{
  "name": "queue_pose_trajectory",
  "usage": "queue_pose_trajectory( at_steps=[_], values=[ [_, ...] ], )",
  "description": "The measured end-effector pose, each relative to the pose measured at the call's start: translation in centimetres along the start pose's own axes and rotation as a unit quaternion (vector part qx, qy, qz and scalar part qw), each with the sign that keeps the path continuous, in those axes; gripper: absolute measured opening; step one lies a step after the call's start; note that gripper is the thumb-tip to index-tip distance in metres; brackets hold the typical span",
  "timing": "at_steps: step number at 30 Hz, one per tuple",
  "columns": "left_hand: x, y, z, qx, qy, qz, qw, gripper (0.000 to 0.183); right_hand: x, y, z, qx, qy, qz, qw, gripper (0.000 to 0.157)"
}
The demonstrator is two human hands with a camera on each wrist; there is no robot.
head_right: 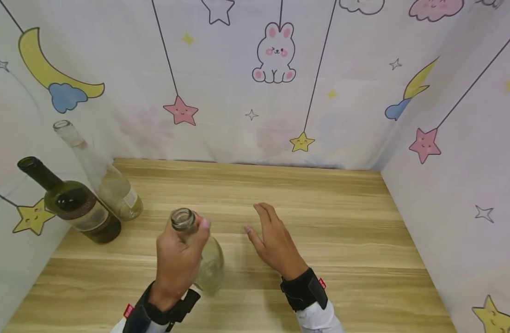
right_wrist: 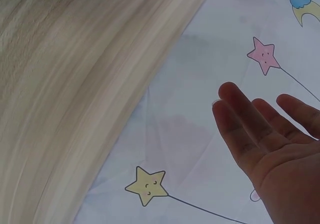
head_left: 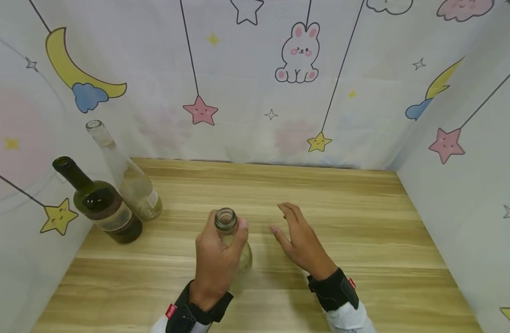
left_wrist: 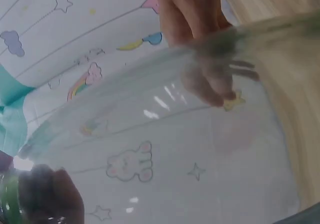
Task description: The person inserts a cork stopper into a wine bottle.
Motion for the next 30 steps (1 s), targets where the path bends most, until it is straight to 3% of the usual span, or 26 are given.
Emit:
queue_pose_trajectory(
  at_steps=[7,14,19,24,30],
  values=[
    [2.3,1.7,3.1,0.019,-0.068,0.057,0.9959,0.017,0.4,-0.1,0.1,-0.009,0.003,-0.004,1.000,0.058],
    [3.2,2.2,4.3,0.034,-0.095,0.087,0.9911,0.018,0.7,-0.5,-0.1,-0.056,0.013,-0.010,0.998,0.056],
    [3.4,2.2,4.4,0.050,-0.088,0.093,0.9905,0.021,1.0,-0.6,-0.2,-0.071,0.005,-0.021,0.997,0.053],
    [3.0,2.1,4.2,0.059,-0.084,0.115,0.9881,0.027,1.5,-1.0,-1.0,-0.113,0.000,-0.058,0.992,0.044],
    [1.3,1.7,3.3,0.074,-0.062,0.171,0.9805,0.039,4.3,-1.3,-3.5,-0.121,-0.032,-0.102,0.987,0.024]
  ],
)
Point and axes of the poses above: each hand's wrist, its own z-axis away from the middle knuckle, its own x-axis out of the palm, y = z × x, the point moved 4 cm from there along -z, towards the middle knuckle, and after that the axes turned 14 degrees about y, right-handed, at the moved point
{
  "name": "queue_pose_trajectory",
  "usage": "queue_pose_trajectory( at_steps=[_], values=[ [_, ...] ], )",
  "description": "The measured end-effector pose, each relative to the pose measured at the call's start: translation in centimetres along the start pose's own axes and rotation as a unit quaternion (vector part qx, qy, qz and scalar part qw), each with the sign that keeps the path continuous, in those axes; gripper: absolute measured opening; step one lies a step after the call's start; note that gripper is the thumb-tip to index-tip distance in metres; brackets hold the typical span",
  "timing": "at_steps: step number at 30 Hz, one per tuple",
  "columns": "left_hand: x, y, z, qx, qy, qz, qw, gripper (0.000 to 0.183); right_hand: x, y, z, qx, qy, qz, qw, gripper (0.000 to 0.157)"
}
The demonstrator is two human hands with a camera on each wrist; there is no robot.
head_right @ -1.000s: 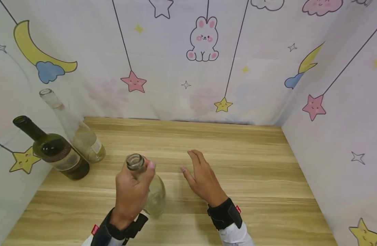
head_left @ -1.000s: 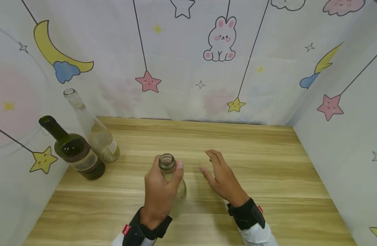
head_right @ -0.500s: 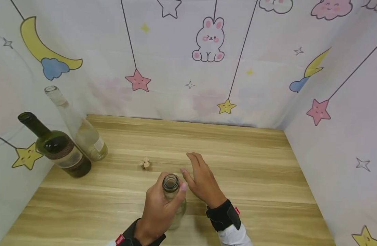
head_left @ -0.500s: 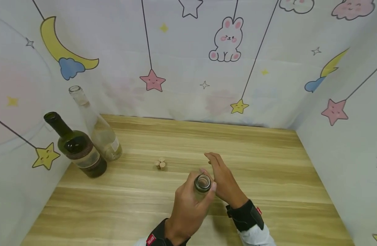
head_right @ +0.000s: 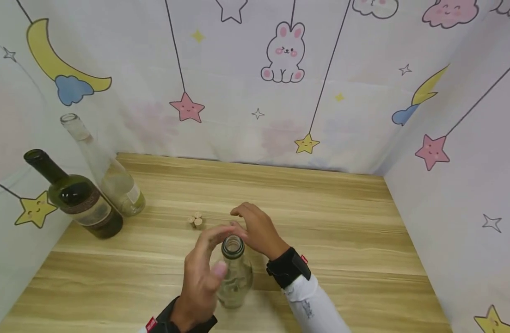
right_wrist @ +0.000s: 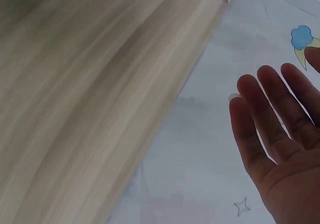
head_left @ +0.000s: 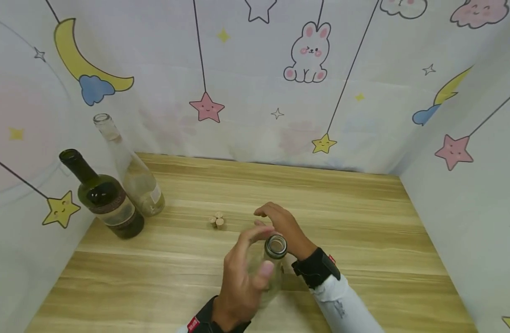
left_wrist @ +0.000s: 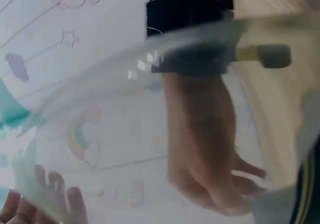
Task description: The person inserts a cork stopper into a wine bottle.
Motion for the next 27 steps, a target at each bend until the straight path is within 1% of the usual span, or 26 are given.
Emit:
queue_pose_trajectory(
  at_steps=[2,4,5,7,9,11,14,16,18,24,27],
  values=[
    [-1.2,-0.5,-0.6,-0.006,0.017,0.008,0.9998,0.035,1.7,0.5,-0.9,0.005,-0.017,-0.007,1.000,0.021],
    [-2.6,-1.4,-1.3,-0.038,0.036,-0.008,0.9986,0.030,3.6,0.9,-1.7,-0.010,-0.032,-0.001,0.999,0.020],
    [-3.4,-1.9,-1.6,-0.056,0.047,-0.026,0.9970,0.030,4.4,1.1,-2.0,-0.022,-0.036,0.004,0.999,0.019],
    [-5.1,-3.1,-2.1,-0.087,0.071,-0.073,0.9909,0.028,5.9,1.2,-2.6,-0.046,-0.044,0.019,0.998,0.021],
    [-6.8,-4.1,-2.6,-0.108,0.100,-0.116,0.9823,0.028,7.1,1.2,-3.0,-0.064,-0.051,0.033,0.996,0.020],
    [-8.3,-4.7,-3.0,-0.114,0.129,-0.147,0.9740,0.028,8.1,1.1,-3.3,-0.060,-0.064,0.043,0.995,0.022],
    [-9.9,-5.2,-3.4,-0.115,0.160,-0.167,0.9660,0.027,9.2,1.3,-3.3,-0.036,-0.090,0.060,0.994,0.025],
    [-10.5,-5.4,-3.5,-0.113,0.171,-0.172,0.9635,0.027,9.8,1.4,-3.2,-0.028,-0.102,0.076,0.991,0.029],
    [-10.8,-5.5,-3.5,-0.117,0.173,-0.171,0.9628,0.026,10.3,1.4,-3.1,-0.025,-0.107,0.082,0.991,0.031],
    [-11.0,-5.6,-3.3,-0.123,0.166,-0.176,0.9625,0.025,11.6,1.2,-3.1,-0.046,-0.112,0.077,0.990,0.029],
    [-11.1,-5.5,-3.4,-0.114,0.165,-0.180,0.9629,0.024,12.0,1.1,-3.2,-0.060,-0.114,0.078,0.989,0.024]
  ],
)
Point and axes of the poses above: each hand's wrist, its own z-axis away from the middle knuckle, its own x-axis out of the palm, y = z × x, the point moved 4 cm from there along -z, towards the middle knuckle, and after that the axes turned 14 degrees about y, right-handed, at the moved point
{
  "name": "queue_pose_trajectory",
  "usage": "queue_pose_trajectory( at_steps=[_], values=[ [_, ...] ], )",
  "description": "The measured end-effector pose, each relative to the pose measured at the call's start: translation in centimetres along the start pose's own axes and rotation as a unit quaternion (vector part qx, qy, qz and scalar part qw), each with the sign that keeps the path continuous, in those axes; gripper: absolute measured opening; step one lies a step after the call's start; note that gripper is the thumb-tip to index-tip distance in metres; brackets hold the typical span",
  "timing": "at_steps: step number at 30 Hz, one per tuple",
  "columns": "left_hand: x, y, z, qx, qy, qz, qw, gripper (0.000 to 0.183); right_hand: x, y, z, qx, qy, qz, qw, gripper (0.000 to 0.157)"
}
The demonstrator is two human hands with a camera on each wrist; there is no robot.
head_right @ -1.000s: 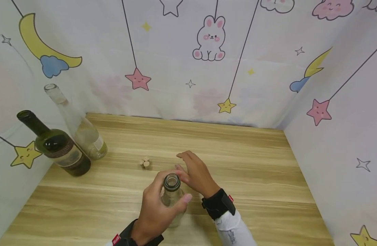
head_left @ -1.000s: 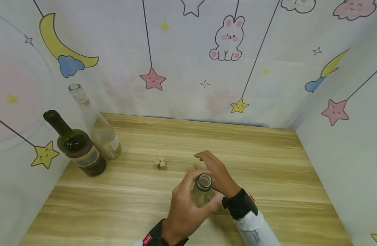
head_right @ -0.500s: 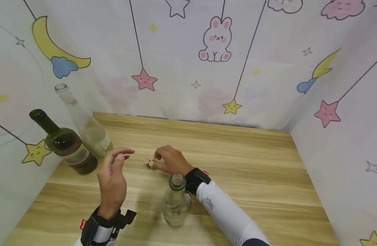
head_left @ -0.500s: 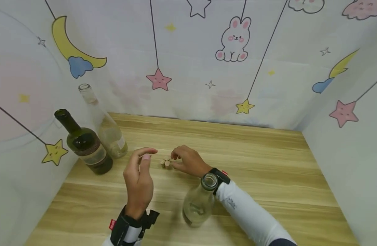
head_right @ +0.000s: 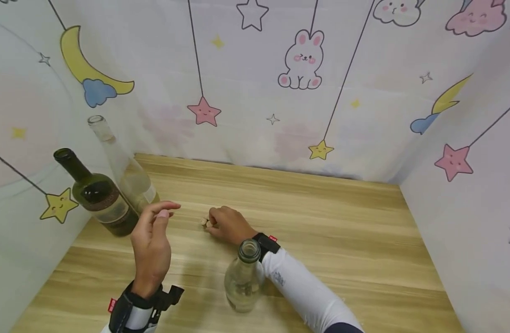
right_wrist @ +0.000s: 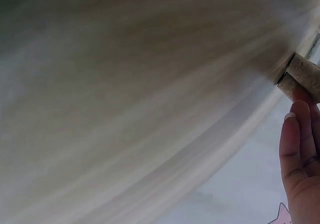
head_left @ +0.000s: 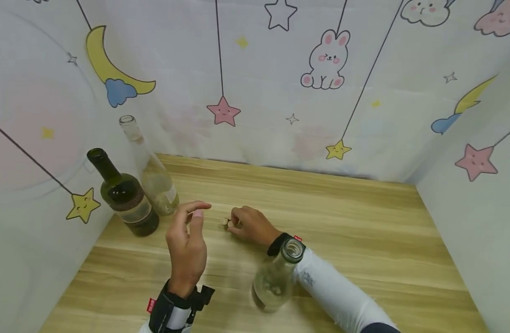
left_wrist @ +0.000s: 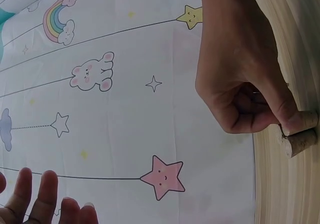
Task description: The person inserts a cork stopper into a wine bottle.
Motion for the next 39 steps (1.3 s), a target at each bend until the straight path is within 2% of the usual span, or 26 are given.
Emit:
queue_pose_trajectory(
  at_steps=[4,7,11,14,18,21,24,27,33,39],
  values=[
    [0.4,0.1,0.1,0.011,0.001,0.000,0.9999,0.024,-1.1,0.1,0.5,-0.005,0.010,-0.001,1.000,0.020],
    [0.7,0.1,0.2,0.013,0.000,0.001,0.9999,0.023,-3.0,-0.1,0.7,-0.003,0.018,-0.021,1.000,0.021],
    [1.1,0.0,0.4,0.010,-0.008,0.002,0.9999,0.022,-6.4,-0.7,0.9,-0.010,0.038,-0.041,0.998,0.019],
    [1.4,-0.1,0.6,0.010,-0.017,0.004,0.9998,0.022,-9.5,-1.5,0.9,-0.049,0.080,-0.049,0.994,0.020],
    [1.8,-0.3,0.8,0.013,-0.028,0.008,0.9995,0.022,-14.3,-3.1,1.1,-0.085,0.130,-0.070,0.985,0.022],
    [2.2,-0.5,1.0,0.008,-0.040,0.008,0.9991,0.022,-17.7,-4.3,1.4,-0.087,0.154,-0.086,0.980,0.018],
    [2.5,-0.5,1.1,0.002,-0.053,0.006,0.9986,0.021,-20.6,-5.7,1.5,-0.107,0.185,-0.101,0.972,0.011],
    [2.9,-0.6,1.4,0.004,-0.060,0.003,0.9982,0.021,-23.2,-7.3,1.6,-0.131,0.214,-0.113,0.961,0.016],
    [3.5,-0.6,1.8,0.012,-0.058,0.002,0.9982,0.021,-27.0,-10.9,1.4,-0.179,0.246,-0.132,0.943,0.017],
    [3.7,-0.2,2.1,-0.002,-0.068,-0.002,0.9977,0.020,-29.3,-13.2,1.7,-0.205,0.264,-0.157,0.930,0.018]
  ],
)
Point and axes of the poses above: each hand's wrist, its own z-axis away from the middle knuckle, its own x-axis out of the palm, y = z × x, the point moved 4 cm from there along -z, towards the middle knuckle, and after that the axes turned 14 degrees about y, right-handed, at the moved point
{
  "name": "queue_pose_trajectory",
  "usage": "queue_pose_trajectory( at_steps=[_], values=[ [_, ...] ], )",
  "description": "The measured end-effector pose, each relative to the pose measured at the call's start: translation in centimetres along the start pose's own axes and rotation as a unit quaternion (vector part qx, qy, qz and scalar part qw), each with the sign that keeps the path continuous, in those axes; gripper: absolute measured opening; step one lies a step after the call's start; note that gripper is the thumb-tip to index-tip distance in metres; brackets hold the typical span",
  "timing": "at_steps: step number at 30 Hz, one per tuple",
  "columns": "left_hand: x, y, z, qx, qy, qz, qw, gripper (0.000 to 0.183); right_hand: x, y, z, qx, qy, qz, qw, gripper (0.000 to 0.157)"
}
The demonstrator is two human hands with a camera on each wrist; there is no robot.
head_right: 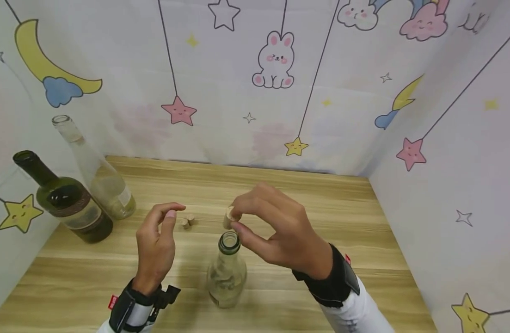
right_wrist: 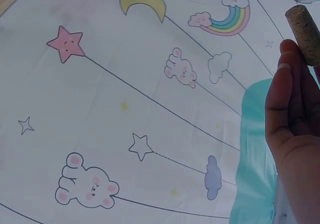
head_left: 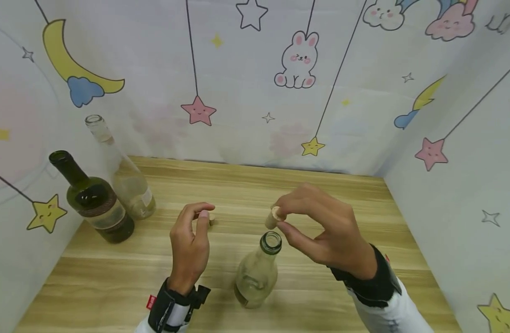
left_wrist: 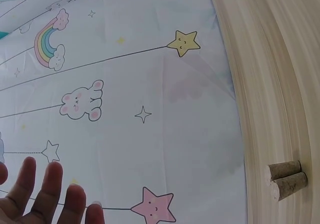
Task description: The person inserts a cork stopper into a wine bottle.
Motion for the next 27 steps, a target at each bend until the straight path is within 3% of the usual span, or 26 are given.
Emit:
queue_pose_trajectory(
  at_steps=[11,19,27],
  values=[
    [0.3,0.5,0.3,-0.001,-0.011,-0.001,0.9999,0.020,-0.4,-1.4,-0.1,-0.011,-0.004,-0.027,1.000,0.016],
    [0.2,0.7,0.6,0.019,-0.007,0.014,0.9997,0.021,-0.5,-1.3,0.4,-0.008,-0.005,-0.027,1.000,0.015],
    [0.4,0.7,0.5,0.008,-0.021,0.013,0.9997,0.020,-0.3,-1.3,0.6,-0.004,-0.010,-0.033,0.999,0.014]
  ],
)
Point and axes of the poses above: each hand's wrist, its own z-axis away from the middle knuckle, its own x-axis out of the palm, y = z × x, the point moved 4 cm from there along -z, towards the middle knuckle, and after that the axes turned 14 degrees about y, right-handed, at the moved point
